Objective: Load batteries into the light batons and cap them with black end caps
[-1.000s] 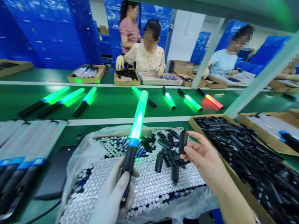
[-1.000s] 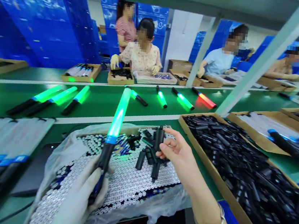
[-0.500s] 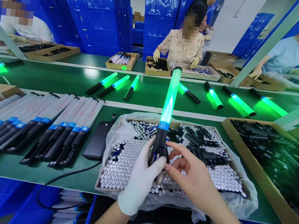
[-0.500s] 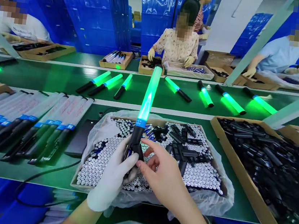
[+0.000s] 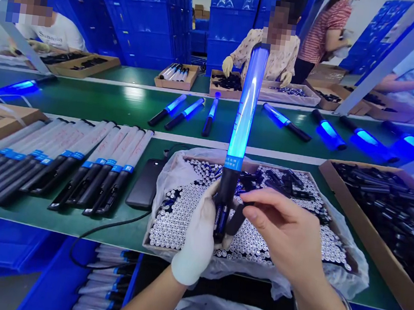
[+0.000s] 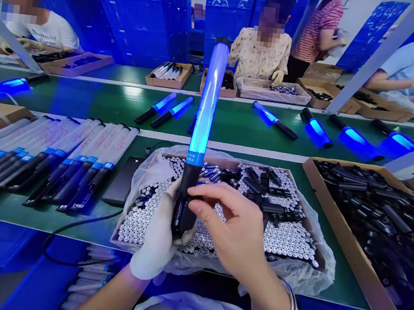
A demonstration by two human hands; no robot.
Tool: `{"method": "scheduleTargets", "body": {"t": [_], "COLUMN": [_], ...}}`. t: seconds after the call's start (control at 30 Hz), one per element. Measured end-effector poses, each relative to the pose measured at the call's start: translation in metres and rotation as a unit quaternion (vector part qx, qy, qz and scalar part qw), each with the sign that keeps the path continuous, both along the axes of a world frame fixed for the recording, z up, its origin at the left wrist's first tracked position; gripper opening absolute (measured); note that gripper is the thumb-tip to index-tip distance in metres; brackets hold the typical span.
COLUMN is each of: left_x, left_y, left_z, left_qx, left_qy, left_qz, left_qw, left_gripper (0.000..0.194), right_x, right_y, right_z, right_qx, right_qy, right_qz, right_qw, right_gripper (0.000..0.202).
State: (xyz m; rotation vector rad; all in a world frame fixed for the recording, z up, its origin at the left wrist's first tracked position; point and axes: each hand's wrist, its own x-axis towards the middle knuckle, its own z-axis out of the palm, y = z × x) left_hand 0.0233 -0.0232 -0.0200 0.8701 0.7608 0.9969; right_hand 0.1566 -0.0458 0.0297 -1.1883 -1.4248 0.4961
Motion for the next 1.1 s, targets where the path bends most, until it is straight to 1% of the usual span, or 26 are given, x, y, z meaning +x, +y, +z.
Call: {"method": "scheduleTargets", "body": {"t": [0.03, 0.1, 0.23, 0.3, 0.47, 0.53, 0.57, 0.6, 0.63, 0.67, 0.73, 0.8, 0.87, 0.93, 0.97, 1.03, 1.07, 1.1], "left_x": [0.0, 0.0, 0.003, 0.005, 0.006, 0.005, 0.004, 0.004, 0.003, 0.003, 0.002, 0.001, -0.002, -0.006, -0.009, -0.018, -0.024, -0.03], "left_y": [-0.001, -0.001, 0.0, 0.002, 0.003, 0.001, 0.0, -0.001, -0.003, -0.003, -0.004, -0.005, -0.006, -0.009, -0.01, -0.008, -0.003, 0.004], "left_z": [0.0, 0.0, -0.004, -0.008, -0.012, -0.012, -0.012, -0.012, -0.012, -0.011, -0.009, -0.005, 0.0, 0.008, 0.013, 0.024, 0.029, 0.034], "left_qx": [-0.001, 0.023, 0.112, 0.133, 0.136, 0.141, 0.148, 0.159, 0.17, 0.178, 0.188, 0.191, 0.187, 0.139, 0.105, 0.041, 0.017, 0.002], "left_qy": [-0.001, 0.004, 0.023, 0.015, 0.006, 0.023, 0.035, 0.045, 0.051, 0.048, 0.02, 0.012, 0.035, 0.056, 0.06, 0.08, 0.098, 0.118], "left_qz": [0.006, 0.031, 0.093, 0.09, 0.085, 0.095, 0.101, 0.105, 0.103, 0.097, 0.077, 0.044, 0.007, -0.045, -0.069, -0.097, -0.094, -0.074], "left_qw": [1.0, 0.999, 0.989, 0.987, 0.987, 0.985, 0.983, 0.981, 0.979, 0.978, 0.979, 0.981, 0.982, 0.988, 0.99, 0.991, 0.991, 0.99], "left_gripper": [0.063, 0.062, 0.054, 0.055, 0.053, 0.051, 0.051, 0.052, 0.053, 0.054, 0.055, 0.052, 0.059, 0.066, 0.066, 0.059, 0.053, 0.047], "right_x": [-0.004, -0.011, -0.02, -0.022, -0.023, -0.023, -0.023, -0.023, -0.023, -0.023, -0.023, -0.023, -0.022, -0.018, -0.014, -0.001, 0.008, 0.019], "right_y": [-0.003, -0.007, -0.011, -0.012, -0.011, -0.011, -0.011, -0.01, -0.009, -0.008, -0.005, 0.0, 0.005, 0.008, 0.008, 0.004, 0.0, -0.005], "right_z": [-0.001, -0.006, -0.016, -0.017, -0.022, -0.027, -0.031, -0.034, -0.037, -0.04, -0.045, -0.046, -0.045, -0.04, -0.035, -0.026, -0.022, -0.02], "right_qx": [0.022, 0.056, 0.077, 0.086, 0.099, 0.103, 0.102, 0.091, 0.07, 0.04, -0.026, -0.077, -0.117, -0.157, -0.174, -0.175, -0.16, -0.137], "right_qy": [-0.003, -0.018, -0.032, -0.039, -0.07, -0.068, -0.061, -0.048, -0.028, -0.002, 0.062, 0.136, 0.208, 0.276, 0.308, 0.367, 0.386, 0.394], "right_qz": [0.004, 0.011, 0.015, 0.012, -0.004, -0.039, -0.062, -0.083, -0.096, -0.096, -0.066, -0.025, 0.013, 0.04, 0.049, 0.044, 0.025, -0.003], "right_qw": [1.0, 0.998, 0.996, 0.995, 0.993, 0.992, 0.991, 0.991, 0.993, 0.995, 0.996, 0.987, 0.971, 0.947, 0.934, 0.912, 0.908, 0.909], "right_gripper": [0.009, 0.011, 0.016, 0.017, 0.017, 0.015, 0.017, 0.024, 0.036, 0.048, 0.065, 0.071, 0.078, 0.087, 0.087, 0.076, 0.067, 0.059]}}
